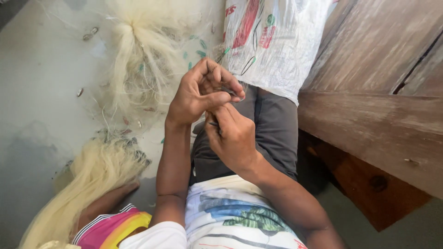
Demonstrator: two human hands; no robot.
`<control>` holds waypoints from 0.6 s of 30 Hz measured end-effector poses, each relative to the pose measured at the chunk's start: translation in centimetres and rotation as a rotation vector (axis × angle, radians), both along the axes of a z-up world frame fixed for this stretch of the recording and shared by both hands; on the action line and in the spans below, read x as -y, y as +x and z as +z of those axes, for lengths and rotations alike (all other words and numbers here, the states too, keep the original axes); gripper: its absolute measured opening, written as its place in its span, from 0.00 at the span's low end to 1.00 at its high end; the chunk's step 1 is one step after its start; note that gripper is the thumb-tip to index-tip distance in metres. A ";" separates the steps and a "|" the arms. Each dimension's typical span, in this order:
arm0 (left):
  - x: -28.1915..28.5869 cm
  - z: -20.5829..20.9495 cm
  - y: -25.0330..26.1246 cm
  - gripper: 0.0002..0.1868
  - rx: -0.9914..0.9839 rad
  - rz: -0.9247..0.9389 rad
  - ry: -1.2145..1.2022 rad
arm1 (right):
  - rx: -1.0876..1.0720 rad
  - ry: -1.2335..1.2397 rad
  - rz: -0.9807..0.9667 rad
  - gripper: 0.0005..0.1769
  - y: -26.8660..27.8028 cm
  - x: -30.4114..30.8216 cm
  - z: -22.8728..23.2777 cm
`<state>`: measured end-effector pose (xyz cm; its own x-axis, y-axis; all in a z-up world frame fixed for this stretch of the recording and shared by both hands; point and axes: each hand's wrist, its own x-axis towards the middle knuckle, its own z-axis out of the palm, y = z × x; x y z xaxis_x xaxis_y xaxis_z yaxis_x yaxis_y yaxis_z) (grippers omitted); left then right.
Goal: Attaching small metal rings to the mesh of a fishing net by hand.
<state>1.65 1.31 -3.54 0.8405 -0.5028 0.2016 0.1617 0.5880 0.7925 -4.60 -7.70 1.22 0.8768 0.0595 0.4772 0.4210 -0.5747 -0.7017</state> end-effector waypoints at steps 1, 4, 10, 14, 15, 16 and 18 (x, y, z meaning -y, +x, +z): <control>0.1 0.1 0.2 0.14 0.008 0.001 -0.001 | 0.008 -0.001 0.001 0.04 0.2 0.1 0.0; 0.0 0.0 0.0 0.14 0.018 0.048 0.039 | 0.007 -0.006 0.045 0.03 0.0 0.3 -0.4; 0.1 0.1 -0.2 0.09 -0.009 0.119 0.050 | -0.043 -0.020 0.101 0.07 -0.9 1.3 -0.4; 0.3 0.5 -0.3 0.08 0.007 0.208 0.057 | -0.139 0.160 0.074 0.15 -1.2 4.2 0.6; 0.5 0.6 -0.5 0.08 0.002 0.230 0.059 | -0.190 0.215 0.051 0.18 -1.2 5.0 0.7; 0.5 0.7 -0.6 0.08 -0.001 0.233 0.060 | -0.192 0.215 0.054 0.18 -0.7 5.8 0.4; 0.8 1.0 -0.7 0.07 0.010 0.249 0.069 | -0.053 0.119 0.103 0.13 0.5 7.5 0.1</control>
<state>0.92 0.55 -2.53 0.9382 -0.2937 0.1829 0.0108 0.5532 0.8330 -4.09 -15.16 1.31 0.8932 0.0966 0.4391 0.4337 -0.4421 -0.7851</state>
